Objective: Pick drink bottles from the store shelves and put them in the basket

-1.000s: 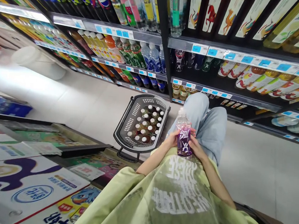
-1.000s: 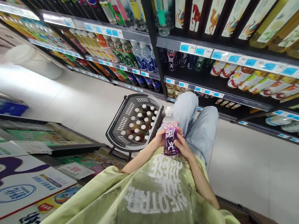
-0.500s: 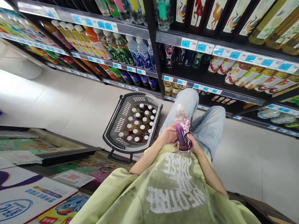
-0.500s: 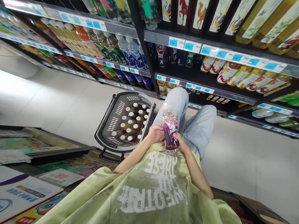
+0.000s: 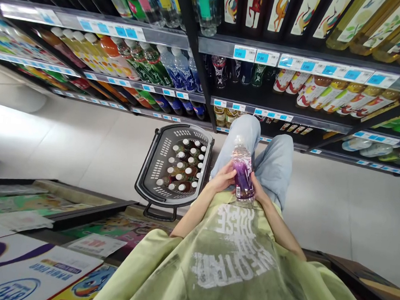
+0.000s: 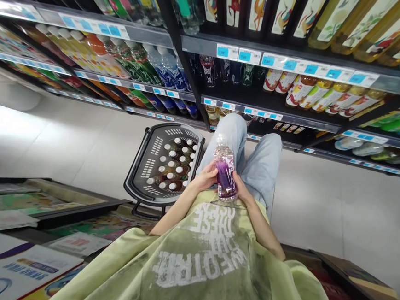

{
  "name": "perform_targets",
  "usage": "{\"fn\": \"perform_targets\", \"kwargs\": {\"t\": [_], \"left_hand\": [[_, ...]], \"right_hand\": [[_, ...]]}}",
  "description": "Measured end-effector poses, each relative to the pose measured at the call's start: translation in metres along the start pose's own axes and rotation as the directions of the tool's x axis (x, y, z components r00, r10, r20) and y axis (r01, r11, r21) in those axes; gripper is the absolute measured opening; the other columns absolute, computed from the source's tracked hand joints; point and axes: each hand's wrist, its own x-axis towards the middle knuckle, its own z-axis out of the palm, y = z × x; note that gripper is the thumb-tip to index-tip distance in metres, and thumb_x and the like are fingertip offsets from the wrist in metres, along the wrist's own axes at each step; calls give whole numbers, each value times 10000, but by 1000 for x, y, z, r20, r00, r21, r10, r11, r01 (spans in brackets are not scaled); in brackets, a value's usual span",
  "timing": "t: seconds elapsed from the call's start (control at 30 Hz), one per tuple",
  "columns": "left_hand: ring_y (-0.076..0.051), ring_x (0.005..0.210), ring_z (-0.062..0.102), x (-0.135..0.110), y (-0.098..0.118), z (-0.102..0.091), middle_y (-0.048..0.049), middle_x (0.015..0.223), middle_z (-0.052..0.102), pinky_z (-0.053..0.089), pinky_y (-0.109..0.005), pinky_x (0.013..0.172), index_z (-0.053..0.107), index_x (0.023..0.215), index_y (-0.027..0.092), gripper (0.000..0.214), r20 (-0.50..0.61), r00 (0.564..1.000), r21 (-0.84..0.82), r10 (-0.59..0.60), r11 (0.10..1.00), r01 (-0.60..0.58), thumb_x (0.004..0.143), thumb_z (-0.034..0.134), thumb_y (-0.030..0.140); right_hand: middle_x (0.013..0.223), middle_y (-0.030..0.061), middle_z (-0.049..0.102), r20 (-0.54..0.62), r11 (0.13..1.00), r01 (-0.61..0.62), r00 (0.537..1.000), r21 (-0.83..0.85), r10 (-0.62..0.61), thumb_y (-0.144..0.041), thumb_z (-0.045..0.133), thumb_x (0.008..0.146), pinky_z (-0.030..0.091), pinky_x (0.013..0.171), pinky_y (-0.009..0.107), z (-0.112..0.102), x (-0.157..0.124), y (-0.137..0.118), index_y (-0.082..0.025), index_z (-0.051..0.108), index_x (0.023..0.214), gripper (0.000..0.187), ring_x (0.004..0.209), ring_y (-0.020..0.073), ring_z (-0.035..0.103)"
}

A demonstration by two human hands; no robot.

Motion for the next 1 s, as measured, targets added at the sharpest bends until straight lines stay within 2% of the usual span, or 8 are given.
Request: {"fn": "perform_targets", "kwargs": {"t": [0.2,0.4,0.5,0.6,0.67,0.77,0.87,1.0], "left_hand": [[-34,474,419,4,-1,5,16,820,678,380,-193,499,671,1350,246,684,18,1000,45,-11,999,10,761,949,453],[-50,500,486,5,-3,8,-18,933,717,420,-217,510,646,1373,230,756,10,1000,54,13,998,-13,712,962,418],[-115,667,638,-1,-5,7,-47,1073,738,516,-247,610,641,1357,221,949,-28,995,28,99,995,-99,494,1033,260],[-217,1010,711,-7,-5,5,-46,1211,716,580,-317,899,672,1278,231,981,-105,974,-60,201,976,-208,359,1005,149],[-258,1198,674,-8,-4,5,-30,1274,691,544,-367,1048,672,1256,272,895,-157,949,-107,275,950,-293,418,969,172],[-297,1396,572,-7,-2,6,-14,1358,659,492,-439,1145,648,1285,341,804,-231,907,-97,352,919,-382,535,898,193],[-316,1466,518,-5,-1,5,-9,1376,656,492,-464,1146,645,1298,357,756,-238,904,-75,354,922,-381,590,842,178],[-328,1460,525,-6,-1,3,0,1367,667,521,-467,1126,659,1294,354,787,-191,909,-111,371,912,-395,554,816,133]], "right_hand": [[967,95,830,46,996,-91,995,22,90,-998,536,784,678,779,497,3,7,-4,-234,737,1290,938,788,304,804],[998,133,815,74,994,-110,991,-3,110,-995,500,798,657,712,476,5,2,-8,-192,752,1217,940,759,304,780],[1005,139,816,177,985,-169,970,-15,169,-976,529,794,634,621,429,0,-6,-15,-161,733,1230,947,689,288,762],[988,132,813,160,994,-99,983,35,92,-959,483,829,598,538,390,-7,-14,-21,-152,679,1320,965,637,268,738],[961,110,809,104,996,-13,995,88,4,-943,496,830,540,460,327,-11,-16,-24,-183,630,1393,955,590,234,706],[916,50,799,15,986,120,992,117,-123,-796,708,794,463,399,255,-12,-12,-24,-245,598,1419,840,502,163,619],[939,27,799,-54,974,210,977,82,-206,-608,843,748,491,415,270,-6,-7,-22,-252,608,1396,776,481,139,584],[986,36,806,-54,969,234,972,80,-230,-581,879,685,544,477,315,0,-5,-22,-241,602,1401,839,514,168,640]]}}
